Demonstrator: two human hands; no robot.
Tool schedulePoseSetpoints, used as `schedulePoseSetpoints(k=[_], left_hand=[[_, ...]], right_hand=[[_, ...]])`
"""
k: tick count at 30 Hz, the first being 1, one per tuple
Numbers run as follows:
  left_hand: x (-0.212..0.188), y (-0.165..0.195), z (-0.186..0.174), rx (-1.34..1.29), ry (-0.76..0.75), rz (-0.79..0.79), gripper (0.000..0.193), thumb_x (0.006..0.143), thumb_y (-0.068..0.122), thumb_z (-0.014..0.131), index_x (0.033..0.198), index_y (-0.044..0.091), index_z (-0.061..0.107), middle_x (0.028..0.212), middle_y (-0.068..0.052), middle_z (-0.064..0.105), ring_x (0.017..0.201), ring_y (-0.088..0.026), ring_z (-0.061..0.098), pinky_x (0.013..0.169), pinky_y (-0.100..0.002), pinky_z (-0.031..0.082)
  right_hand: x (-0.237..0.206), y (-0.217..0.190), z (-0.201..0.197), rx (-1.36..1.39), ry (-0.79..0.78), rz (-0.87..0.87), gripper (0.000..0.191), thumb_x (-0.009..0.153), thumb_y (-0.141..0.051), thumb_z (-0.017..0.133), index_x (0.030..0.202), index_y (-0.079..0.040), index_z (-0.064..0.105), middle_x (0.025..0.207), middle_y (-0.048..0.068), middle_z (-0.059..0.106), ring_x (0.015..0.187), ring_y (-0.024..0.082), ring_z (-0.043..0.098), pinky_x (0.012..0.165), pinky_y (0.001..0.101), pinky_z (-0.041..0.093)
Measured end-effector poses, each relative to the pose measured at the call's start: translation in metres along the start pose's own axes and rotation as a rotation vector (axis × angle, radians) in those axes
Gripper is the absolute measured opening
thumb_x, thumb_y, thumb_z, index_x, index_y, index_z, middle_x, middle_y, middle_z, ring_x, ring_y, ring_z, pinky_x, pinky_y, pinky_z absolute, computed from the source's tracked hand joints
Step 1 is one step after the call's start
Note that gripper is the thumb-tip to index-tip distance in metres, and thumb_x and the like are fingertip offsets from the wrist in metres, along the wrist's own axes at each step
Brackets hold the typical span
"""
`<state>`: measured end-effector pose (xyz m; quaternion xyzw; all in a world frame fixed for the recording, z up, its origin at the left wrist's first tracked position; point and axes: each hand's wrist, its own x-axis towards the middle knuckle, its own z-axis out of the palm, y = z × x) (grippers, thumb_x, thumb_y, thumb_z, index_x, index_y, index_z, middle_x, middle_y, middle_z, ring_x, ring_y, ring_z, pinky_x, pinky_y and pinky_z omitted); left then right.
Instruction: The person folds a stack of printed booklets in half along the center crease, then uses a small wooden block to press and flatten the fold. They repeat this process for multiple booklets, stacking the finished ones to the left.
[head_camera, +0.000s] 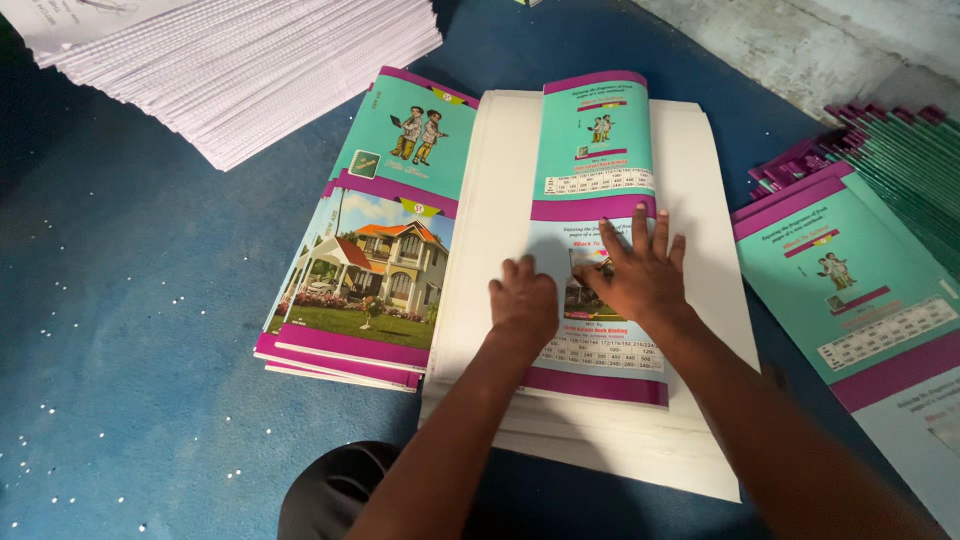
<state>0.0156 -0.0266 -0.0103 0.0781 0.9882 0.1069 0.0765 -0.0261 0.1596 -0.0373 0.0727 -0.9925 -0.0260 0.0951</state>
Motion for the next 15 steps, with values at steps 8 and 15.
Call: schedulePoseSetpoints(k=[8,15], left_hand=[[0.028,0.012,-0.004,0.037,-0.166,0.07,0.052,0.079,0.032,0.082,0.123,0.007,0.07,0.135,-0.013,0.054,0.129,-0.029,0.05,0.102,-0.039,0.052],[0.022,0.025,-0.017,0.117,-0.188,0.195,0.066,0.064,0.048,0.089,0.125,0.027,0.073,0.122,-0.004,0.066,0.125,-0.027,0.054,0.111,-0.043,0.043]], right_hand=[[-0.003,0.006,0.025,0.097,0.002,-0.018,0.093,0.083,-0.084,0.048,0.158,-0.029,0.039,0.166,0.029,0.018,0.154,0.053,0.009,0.115,0.0717,0.014],[0.003,0.007,0.04,0.147,-0.035,-0.019,0.086,0.088,-0.076,0.044,0.158,-0.028,0.037,0.163,0.029,0.02,0.15,0.052,0.011,0.112,0.0777,0.009]])
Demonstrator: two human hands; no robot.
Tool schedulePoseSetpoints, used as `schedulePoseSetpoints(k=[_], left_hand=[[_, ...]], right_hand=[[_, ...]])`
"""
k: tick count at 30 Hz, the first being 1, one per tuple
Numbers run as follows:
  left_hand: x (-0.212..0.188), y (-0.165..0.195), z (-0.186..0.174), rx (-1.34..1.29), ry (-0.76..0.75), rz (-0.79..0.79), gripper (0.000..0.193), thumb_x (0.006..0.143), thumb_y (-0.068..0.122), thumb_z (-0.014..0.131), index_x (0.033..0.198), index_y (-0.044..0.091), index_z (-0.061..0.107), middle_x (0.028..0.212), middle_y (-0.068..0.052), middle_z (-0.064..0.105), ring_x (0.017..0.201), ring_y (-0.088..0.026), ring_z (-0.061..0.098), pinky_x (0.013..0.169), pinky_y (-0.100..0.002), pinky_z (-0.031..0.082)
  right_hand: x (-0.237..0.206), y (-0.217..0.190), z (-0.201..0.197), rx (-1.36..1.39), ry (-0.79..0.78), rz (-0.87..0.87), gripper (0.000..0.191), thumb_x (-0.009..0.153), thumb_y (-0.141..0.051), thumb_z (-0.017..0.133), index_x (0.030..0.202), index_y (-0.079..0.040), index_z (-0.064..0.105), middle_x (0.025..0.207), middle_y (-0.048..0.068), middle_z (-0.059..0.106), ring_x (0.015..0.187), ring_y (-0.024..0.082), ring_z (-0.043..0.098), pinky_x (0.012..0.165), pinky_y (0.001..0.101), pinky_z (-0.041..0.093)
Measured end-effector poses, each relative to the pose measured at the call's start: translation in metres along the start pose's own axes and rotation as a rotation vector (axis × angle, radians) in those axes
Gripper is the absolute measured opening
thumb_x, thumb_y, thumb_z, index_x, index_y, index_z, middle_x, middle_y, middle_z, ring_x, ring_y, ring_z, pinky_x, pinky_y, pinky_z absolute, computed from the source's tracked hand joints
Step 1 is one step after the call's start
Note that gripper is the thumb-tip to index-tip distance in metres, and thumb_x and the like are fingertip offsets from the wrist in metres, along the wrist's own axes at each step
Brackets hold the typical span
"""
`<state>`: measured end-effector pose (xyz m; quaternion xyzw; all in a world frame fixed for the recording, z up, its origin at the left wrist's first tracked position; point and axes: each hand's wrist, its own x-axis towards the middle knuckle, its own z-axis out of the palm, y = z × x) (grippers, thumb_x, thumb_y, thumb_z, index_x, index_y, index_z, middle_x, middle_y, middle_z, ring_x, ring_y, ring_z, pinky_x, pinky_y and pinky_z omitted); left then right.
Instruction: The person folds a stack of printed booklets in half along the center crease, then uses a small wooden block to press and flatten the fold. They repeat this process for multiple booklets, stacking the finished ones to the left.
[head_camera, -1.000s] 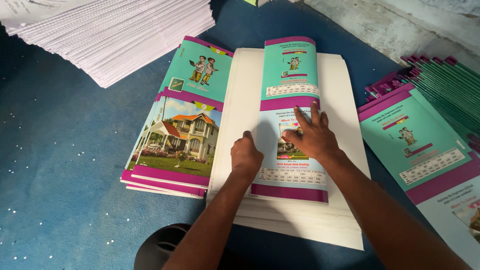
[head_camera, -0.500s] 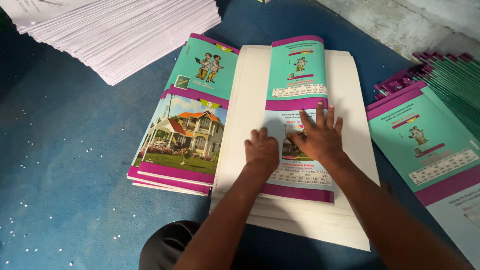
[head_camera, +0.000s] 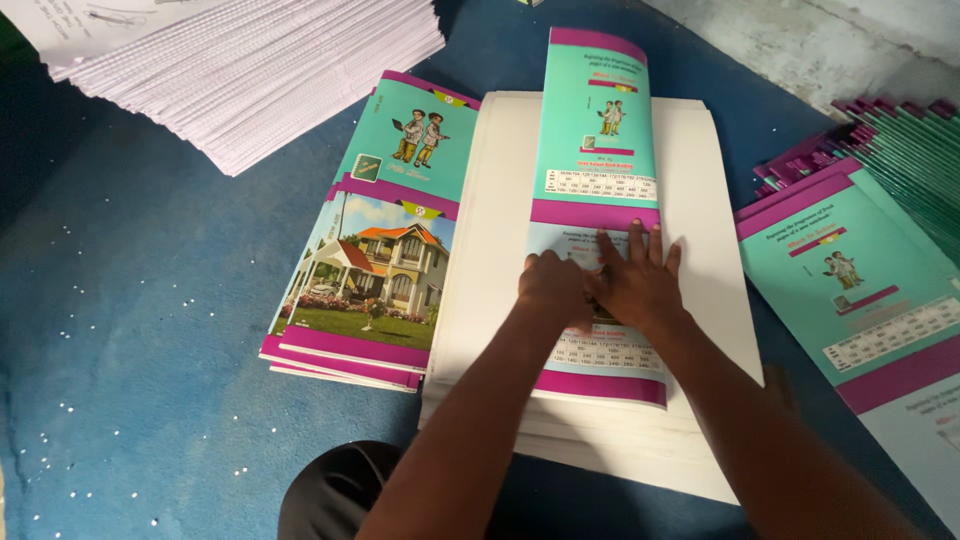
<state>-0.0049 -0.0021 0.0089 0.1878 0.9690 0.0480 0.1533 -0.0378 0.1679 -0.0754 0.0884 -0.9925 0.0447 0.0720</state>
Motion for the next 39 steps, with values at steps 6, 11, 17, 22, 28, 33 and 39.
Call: schedulePoseSetpoints(k=[6,11,17,22,28,33,39], left_hand=[[-0.007,0.013,-0.011,0.101,-0.064,-0.015,0.078,0.056,0.053,0.097,0.127,0.034,0.071,0.12,-0.001,0.067,0.127,-0.03,0.049,0.109,-0.049,0.04],[-0.013,0.011,-0.012,0.001,-0.058,-0.074,0.073,0.052,0.046,0.098,0.121,0.045,0.075,0.119,0.002,0.068,0.13,-0.028,0.046,0.109,-0.041,0.041],[-0.005,0.011,-0.008,0.093,-0.085,-0.07,0.08,0.056,0.051,0.097,0.125,0.02,0.071,0.115,-0.003,0.071,0.127,-0.027,0.05,0.108,-0.041,0.04],[0.003,0.01,-0.002,0.076,-0.094,-0.13,0.091,0.054,0.053,0.099,0.122,0.001,0.068,0.12,-0.013,0.065,0.128,-0.029,0.049,0.108,-0.04,0.041],[0.008,0.008,0.002,0.026,-0.1,-0.19,0.098,0.053,0.051,0.101,0.13,0.004,0.062,0.136,-0.017,0.052,0.131,-0.036,0.045,0.105,-0.04,0.05],[0.008,0.007,0.005,0.004,-0.08,-0.201,0.104,0.053,0.051,0.101,0.135,0.005,0.057,0.138,-0.017,0.05,0.132,-0.038,0.044,0.103,-0.04,0.052],[0.009,0.005,0.004,0.01,-0.087,-0.198,0.105,0.053,0.051,0.1,0.137,0.006,0.055,0.137,-0.017,0.05,0.13,-0.036,0.046,0.103,-0.04,0.053]], right_hand=[[-0.01,-0.004,0.008,0.018,0.109,0.006,0.081,0.09,-0.069,0.054,0.158,-0.025,0.042,0.163,0.028,0.026,0.153,0.051,0.016,0.113,0.078,0.013],[-0.013,-0.006,0.009,0.111,0.219,-0.011,0.085,0.081,-0.066,0.067,0.152,-0.022,0.049,0.164,0.027,0.028,0.153,0.049,0.02,0.114,0.0755,0.014],[-0.006,0.006,0.006,0.202,0.103,0.006,0.086,0.08,-0.063,0.072,0.147,-0.014,0.052,0.161,0.026,0.028,0.15,0.046,0.02,0.113,0.0715,0.016],[0.002,0.045,-0.015,0.522,0.027,-0.096,0.07,0.081,-0.043,0.08,0.138,-0.007,0.061,0.149,0.021,0.052,0.142,0.036,0.045,0.115,0.0473,0.037],[-0.026,0.102,-0.045,0.395,-0.004,0.004,0.047,0.084,-0.031,0.078,0.126,-0.01,0.068,0.124,0.016,0.068,0.112,0.032,0.067,0.095,0.0424,0.054],[-0.06,0.148,-0.057,0.2,-0.106,0.185,0.023,0.087,-0.021,0.072,0.107,-0.009,0.073,0.101,0.013,0.077,0.096,0.031,0.073,0.086,0.0437,0.057],[-0.103,0.185,-0.062,0.397,-0.523,0.614,0.047,0.073,-0.021,0.084,0.112,0.002,0.071,0.099,0.026,0.078,0.077,0.036,0.078,0.069,0.0461,0.065]])
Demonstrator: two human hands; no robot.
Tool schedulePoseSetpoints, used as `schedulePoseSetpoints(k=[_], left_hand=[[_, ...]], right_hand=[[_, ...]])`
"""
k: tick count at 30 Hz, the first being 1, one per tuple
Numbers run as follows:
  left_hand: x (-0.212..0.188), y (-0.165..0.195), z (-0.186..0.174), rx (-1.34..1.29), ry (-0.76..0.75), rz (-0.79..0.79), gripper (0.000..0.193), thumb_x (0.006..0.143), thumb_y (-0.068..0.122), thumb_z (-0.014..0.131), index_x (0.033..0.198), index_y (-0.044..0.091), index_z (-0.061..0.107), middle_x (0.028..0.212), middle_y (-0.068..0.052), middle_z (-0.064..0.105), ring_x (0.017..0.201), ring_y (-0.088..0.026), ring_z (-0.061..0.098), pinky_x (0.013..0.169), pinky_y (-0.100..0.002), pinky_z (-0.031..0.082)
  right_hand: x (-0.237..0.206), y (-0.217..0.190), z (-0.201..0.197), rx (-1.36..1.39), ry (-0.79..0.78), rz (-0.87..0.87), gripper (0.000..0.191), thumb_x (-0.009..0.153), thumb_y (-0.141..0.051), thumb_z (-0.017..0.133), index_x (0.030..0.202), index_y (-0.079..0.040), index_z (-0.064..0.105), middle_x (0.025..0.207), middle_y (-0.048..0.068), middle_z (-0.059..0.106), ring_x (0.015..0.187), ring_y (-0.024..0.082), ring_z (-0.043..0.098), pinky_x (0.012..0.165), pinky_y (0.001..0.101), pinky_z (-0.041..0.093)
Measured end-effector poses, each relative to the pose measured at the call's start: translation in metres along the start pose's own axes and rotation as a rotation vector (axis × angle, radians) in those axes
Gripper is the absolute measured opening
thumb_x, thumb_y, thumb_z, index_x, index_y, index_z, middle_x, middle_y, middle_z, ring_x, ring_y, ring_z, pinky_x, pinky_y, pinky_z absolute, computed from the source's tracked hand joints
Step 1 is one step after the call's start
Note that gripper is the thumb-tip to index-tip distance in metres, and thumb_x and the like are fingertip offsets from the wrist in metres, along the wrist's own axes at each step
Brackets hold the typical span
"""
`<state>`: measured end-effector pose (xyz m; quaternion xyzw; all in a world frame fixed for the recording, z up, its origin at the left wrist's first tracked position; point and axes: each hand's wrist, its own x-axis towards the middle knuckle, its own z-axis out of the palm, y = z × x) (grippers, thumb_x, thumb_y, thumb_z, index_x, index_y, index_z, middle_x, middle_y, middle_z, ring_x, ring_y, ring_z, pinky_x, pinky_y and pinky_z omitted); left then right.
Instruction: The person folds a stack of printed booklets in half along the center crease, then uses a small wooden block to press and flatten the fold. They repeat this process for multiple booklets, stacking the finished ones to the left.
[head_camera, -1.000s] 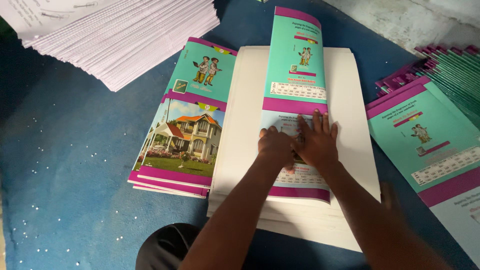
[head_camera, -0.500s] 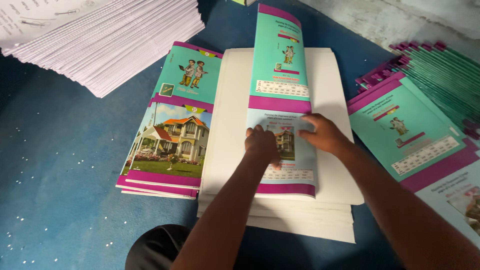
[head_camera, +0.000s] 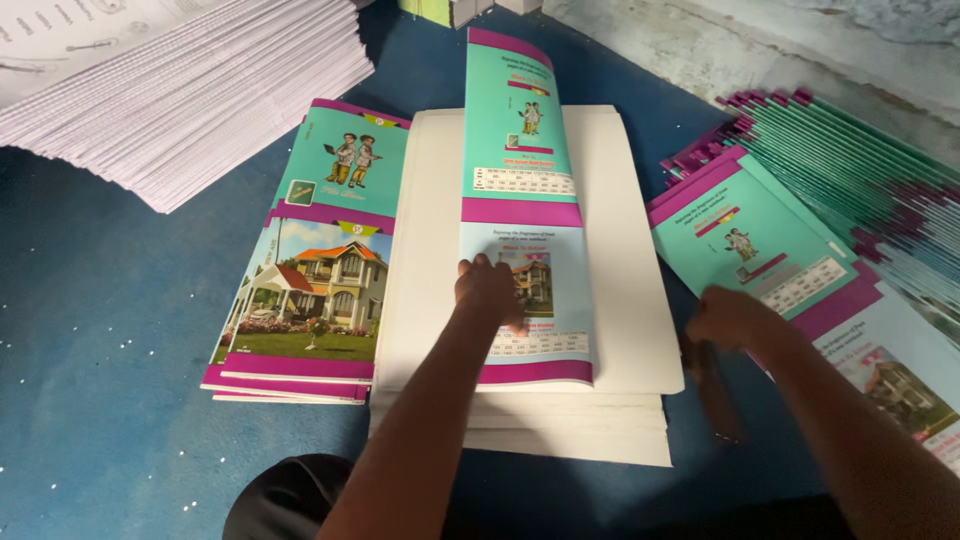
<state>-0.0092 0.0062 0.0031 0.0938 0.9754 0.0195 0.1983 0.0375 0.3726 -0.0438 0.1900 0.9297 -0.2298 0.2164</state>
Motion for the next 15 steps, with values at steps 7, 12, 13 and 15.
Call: schedulePoseSetpoints(k=[7,12,13,15], left_hand=[[0.0,-0.005,0.001,-0.052,0.007,-0.003,0.107,0.052,0.048,0.101,0.139,0.009,0.054,0.14,-0.017,0.048,0.132,-0.037,0.044,0.1,-0.044,0.057],[-0.002,-0.007,0.001,-0.06,0.0,-0.015,0.104,0.054,0.048,0.1,0.141,0.014,0.054,0.14,-0.016,0.047,0.133,-0.037,0.044,0.099,-0.045,0.058],[-0.003,-0.007,0.001,-0.066,-0.006,-0.019,0.102,0.054,0.047,0.099,0.141,0.016,0.055,0.14,-0.015,0.047,0.133,-0.037,0.044,0.098,-0.045,0.059],[-0.005,-0.007,0.001,-0.077,0.009,-0.014,0.1,0.054,0.047,0.099,0.139,0.019,0.057,0.139,-0.014,0.047,0.133,-0.036,0.044,0.099,-0.045,0.058]], right_hand=[[-0.021,0.028,0.023,-0.074,-0.246,0.152,0.056,0.066,-0.025,0.093,0.114,-0.001,0.081,0.103,0.024,0.078,0.079,0.036,0.077,0.067,0.0439,0.058],[-0.008,0.022,0.027,-0.101,-0.345,0.189,0.06,0.069,-0.021,0.093,0.123,0.001,0.08,0.111,0.028,0.077,0.086,0.037,0.078,0.073,0.0499,0.059],[-0.008,0.022,0.027,-0.067,-0.318,0.202,0.069,0.072,-0.021,0.092,0.133,-0.004,0.065,0.117,0.027,0.073,0.092,0.037,0.077,0.078,0.0506,0.059],[-0.009,0.024,0.025,0.001,-0.262,0.229,0.094,0.08,-0.021,0.091,0.154,-0.015,0.034,0.129,0.026,0.066,0.106,0.037,0.073,0.087,0.0521,0.061]])
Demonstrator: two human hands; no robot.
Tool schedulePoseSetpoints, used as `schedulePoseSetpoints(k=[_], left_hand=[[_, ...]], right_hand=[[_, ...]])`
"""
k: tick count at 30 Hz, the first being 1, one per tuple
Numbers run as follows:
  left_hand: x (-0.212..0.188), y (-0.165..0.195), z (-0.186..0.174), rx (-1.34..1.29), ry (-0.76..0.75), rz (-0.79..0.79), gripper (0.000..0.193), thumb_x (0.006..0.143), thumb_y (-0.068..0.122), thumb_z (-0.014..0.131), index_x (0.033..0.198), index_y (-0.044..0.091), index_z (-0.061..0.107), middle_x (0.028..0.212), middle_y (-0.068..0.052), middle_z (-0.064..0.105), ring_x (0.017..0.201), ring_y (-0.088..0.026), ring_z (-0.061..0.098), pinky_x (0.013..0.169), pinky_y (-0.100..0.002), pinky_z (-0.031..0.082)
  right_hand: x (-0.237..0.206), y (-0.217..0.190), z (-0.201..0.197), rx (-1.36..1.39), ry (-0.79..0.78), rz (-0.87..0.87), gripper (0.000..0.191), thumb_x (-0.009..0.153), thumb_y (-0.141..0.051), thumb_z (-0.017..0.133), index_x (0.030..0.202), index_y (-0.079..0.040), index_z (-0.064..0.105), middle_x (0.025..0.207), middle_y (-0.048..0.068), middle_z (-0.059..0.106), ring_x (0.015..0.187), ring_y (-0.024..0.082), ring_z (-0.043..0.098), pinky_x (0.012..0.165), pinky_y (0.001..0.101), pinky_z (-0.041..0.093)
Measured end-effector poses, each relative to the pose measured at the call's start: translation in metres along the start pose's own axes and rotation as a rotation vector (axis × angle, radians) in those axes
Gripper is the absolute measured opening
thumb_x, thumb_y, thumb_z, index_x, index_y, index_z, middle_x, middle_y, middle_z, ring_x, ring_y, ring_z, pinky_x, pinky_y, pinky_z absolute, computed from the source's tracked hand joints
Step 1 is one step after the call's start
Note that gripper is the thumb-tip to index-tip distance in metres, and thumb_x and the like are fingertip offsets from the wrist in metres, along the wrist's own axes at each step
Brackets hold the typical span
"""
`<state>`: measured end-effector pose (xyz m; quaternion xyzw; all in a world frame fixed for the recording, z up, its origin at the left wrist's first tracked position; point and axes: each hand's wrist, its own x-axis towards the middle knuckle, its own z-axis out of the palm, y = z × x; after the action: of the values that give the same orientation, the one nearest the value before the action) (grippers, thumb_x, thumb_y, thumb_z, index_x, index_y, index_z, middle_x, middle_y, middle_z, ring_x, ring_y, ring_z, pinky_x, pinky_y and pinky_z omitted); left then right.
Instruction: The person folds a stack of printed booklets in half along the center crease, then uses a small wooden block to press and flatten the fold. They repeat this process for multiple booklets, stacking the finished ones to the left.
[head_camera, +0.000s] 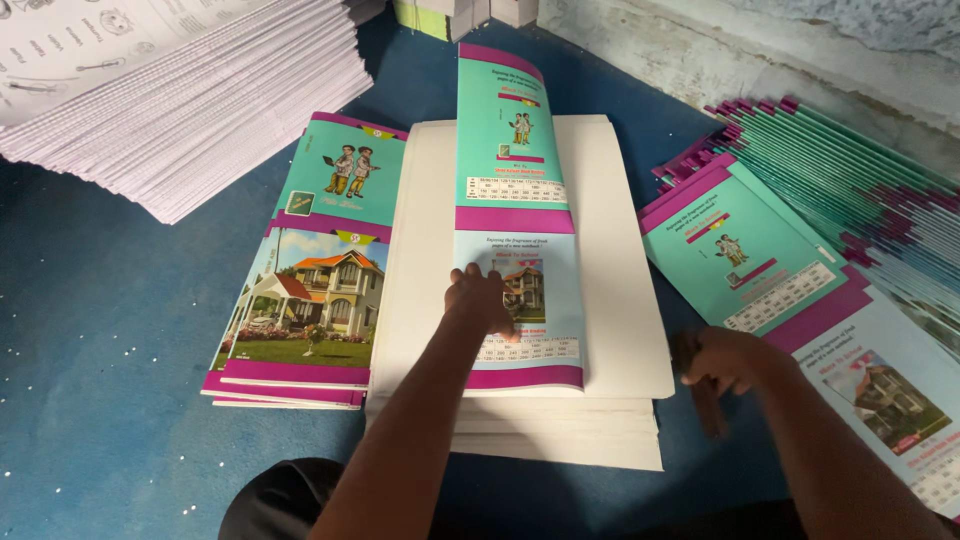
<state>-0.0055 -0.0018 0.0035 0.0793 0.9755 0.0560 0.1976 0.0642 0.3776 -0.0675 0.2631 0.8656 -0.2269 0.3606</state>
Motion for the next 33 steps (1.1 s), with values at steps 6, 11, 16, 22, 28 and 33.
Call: schedulePoseSetpoints(k=[6,11,16,22,28,33], left_hand=[[-0.001,0.002,-0.002,0.013,0.002,-0.004,0.102,0.054,0.049,0.099,0.139,0.015,0.055,0.138,-0.015,0.047,0.133,-0.036,0.044,0.096,-0.045,0.06],[-0.001,0.003,-0.002,0.009,0.009,-0.003,0.103,0.054,0.049,0.1,0.139,0.012,0.054,0.138,-0.015,0.047,0.133,-0.036,0.044,0.095,-0.044,0.06],[-0.002,0.004,-0.001,0.018,0.018,0.005,0.105,0.055,0.05,0.099,0.139,0.009,0.053,0.137,-0.017,0.047,0.132,-0.036,0.044,0.093,-0.045,0.061],[0.0,0.004,0.001,0.008,0.037,0.01,0.104,0.055,0.05,0.1,0.138,0.008,0.054,0.138,-0.017,0.047,0.134,-0.039,0.041,0.094,-0.044,0.059],[0.0,0.007,0.001,0.004,0.032,-0.002,0.105,0.054,0.049,0.101,0.14,0.011,0.055,0.14,-0.015,0.047,0.135,-0.038,0.041,0.096,-0.042,0.059],[-0.002,0.013,-0.001,0.064,-0.001,0.026,0.116,0.054,0.045,0.1,0.154,0.045,0.041,0.142,-0.014,0.046,0.133,-0.04,0.041,0.104,-0.042,0.051]], right_hand=[[-0.002,-0.012,-0.015,0.103,0.287,-0.212,0.06,0.087,-0.02,0.075,0.144,-0.008,0.057,0.131,0.022,0.071,0.114,0.036,0.07,0.098,0.052,0.053],[-0.027,-0.05,-0.009,-0.079,0.5,-0.617,0.058,0.087,-0.008,0.067,0.144,-0.01,0.052,0.127,0.019,0.069,0.111,0.031,0.07,0.093,0.0459,0.055],[-0.08,-0.096,0.015,-0.137,0.373,-0.603,0.063,0.099,-0.012,0.057,0.158,-0.026,0.038,0.12,0.014,0.072,0.098,0.03,0.077,0.089,0.042,0.059],[-0.106,-0.127,0.037,-0.127,0.343,-1.004,0.05,0.093,-0.01,0.062,0.142,-0.019,0.053,0.125,0.013,0.065,0.109,0.025,0.069,0.093,0.0368,0.057],[-0.105,-0.126,0.049,-0.388,0.48,-0.872,0.049,0.095,-0.014,0.062,0.143,-0.024,0.058,0.105,0.009,0.065,0.097,0.022,0.066,0.087,0.0373,0.057],[-0.092,-0.122,0.055,-0.378,0.599,-0.971,0.05,0.093,-0.014,0.064,0.142,-0.022,0.059,0.1,0.008,0.064,0.095,0.023,0.062,0.084,0.0387,0.055]])
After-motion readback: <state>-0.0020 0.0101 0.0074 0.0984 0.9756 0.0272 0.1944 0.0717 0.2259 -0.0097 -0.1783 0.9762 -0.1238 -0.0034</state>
